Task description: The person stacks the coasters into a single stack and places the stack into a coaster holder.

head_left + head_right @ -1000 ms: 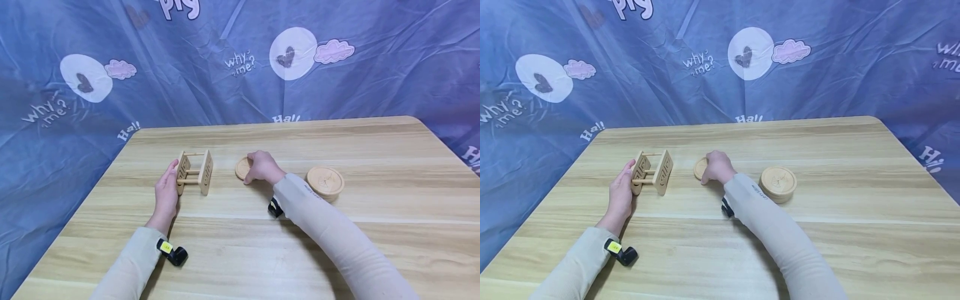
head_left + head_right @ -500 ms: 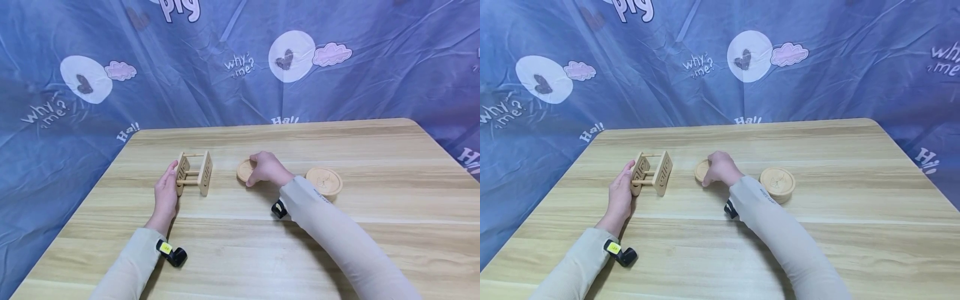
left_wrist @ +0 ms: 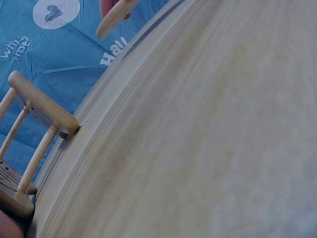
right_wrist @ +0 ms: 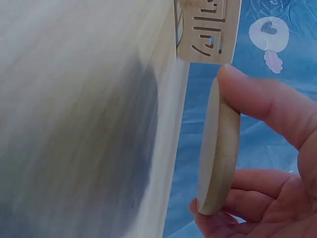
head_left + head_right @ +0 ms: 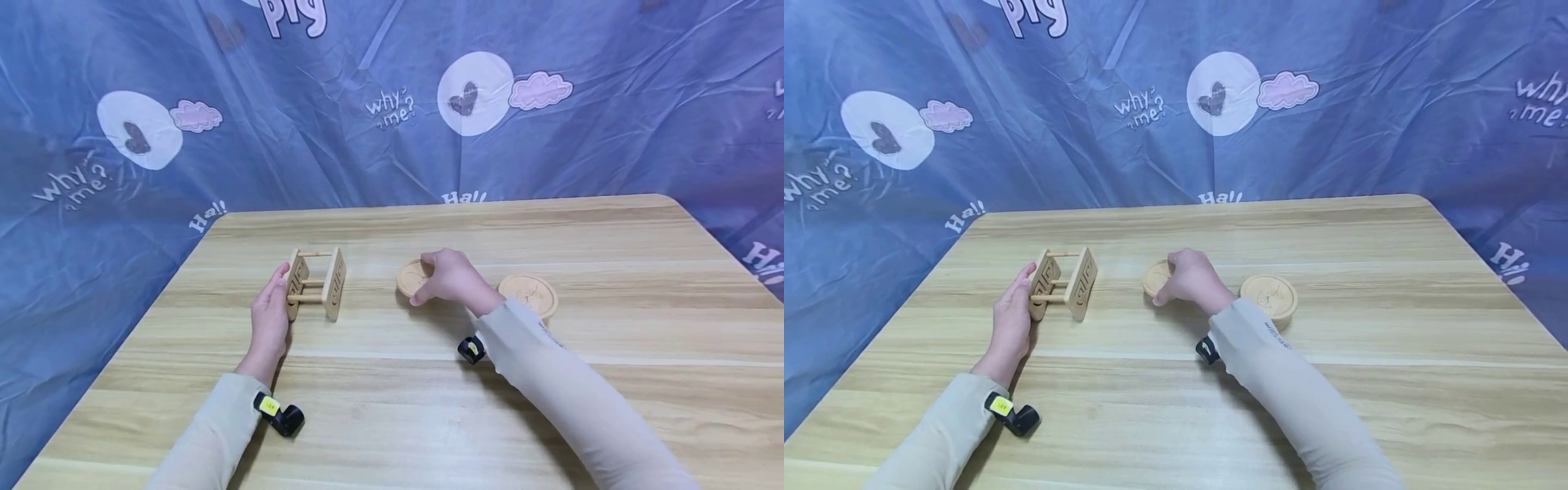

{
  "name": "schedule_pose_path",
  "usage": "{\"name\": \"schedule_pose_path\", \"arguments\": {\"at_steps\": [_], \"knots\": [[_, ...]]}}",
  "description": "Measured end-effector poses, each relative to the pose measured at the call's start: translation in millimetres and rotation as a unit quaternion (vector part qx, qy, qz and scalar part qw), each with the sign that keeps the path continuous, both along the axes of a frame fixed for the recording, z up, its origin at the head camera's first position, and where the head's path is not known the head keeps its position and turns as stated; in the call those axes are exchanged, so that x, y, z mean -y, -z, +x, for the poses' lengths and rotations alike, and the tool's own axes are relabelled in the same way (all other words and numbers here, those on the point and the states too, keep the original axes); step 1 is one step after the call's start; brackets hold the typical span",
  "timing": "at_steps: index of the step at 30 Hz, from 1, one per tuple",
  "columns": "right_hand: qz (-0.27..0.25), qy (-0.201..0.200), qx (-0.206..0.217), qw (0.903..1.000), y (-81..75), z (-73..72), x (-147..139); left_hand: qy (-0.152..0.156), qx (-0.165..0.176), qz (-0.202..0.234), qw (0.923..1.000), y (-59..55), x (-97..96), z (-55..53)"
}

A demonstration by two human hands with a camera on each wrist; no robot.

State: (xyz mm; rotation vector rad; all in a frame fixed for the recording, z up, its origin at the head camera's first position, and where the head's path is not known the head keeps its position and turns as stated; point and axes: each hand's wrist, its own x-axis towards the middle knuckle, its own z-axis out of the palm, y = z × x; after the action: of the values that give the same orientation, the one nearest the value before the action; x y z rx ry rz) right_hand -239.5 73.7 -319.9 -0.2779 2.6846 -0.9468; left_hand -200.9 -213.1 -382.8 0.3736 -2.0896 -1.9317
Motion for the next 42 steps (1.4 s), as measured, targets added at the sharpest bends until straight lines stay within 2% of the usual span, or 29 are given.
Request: {"name": "schedule_pose_path", "arguments": {"at_steps": [7,13,22,27,32,42], "knots": [[-0.003,0.005,-0.024,0.9997,-5.0,10.2,-10,0.001,0.005,-0.010,0.9999,-0.9,0.6,-0.6],[-0.005,0.014,-0.033,0.9993,-5.9,22.0,-21,0.002,-0.003,-0.005,1.0000,0.9,1.4,0.0],[-0.005,0.027,-0.066,0.9974,-8.7,40.7,-50,0.005,-0.003,-0.002,1.0000,1.9,1.1,-0.5],[0.015,0.047,-0.060,0.9970,-15.6,49.6,-69,0.005,0.005,-0.010,0.9999,2.2,1.4,0.3],[0.038,0.065,-0.052,0.9958,-20.6,56.3,-85,0.006,-0.007,-0.008,0.9999,2.3,2.1,0.8],[0.033,0.078,-0.040,0.9956,-15.3,67.5,-109,0.008,-0.004,-0.010,0.9999,2.9,1.3,-0.8]]}}
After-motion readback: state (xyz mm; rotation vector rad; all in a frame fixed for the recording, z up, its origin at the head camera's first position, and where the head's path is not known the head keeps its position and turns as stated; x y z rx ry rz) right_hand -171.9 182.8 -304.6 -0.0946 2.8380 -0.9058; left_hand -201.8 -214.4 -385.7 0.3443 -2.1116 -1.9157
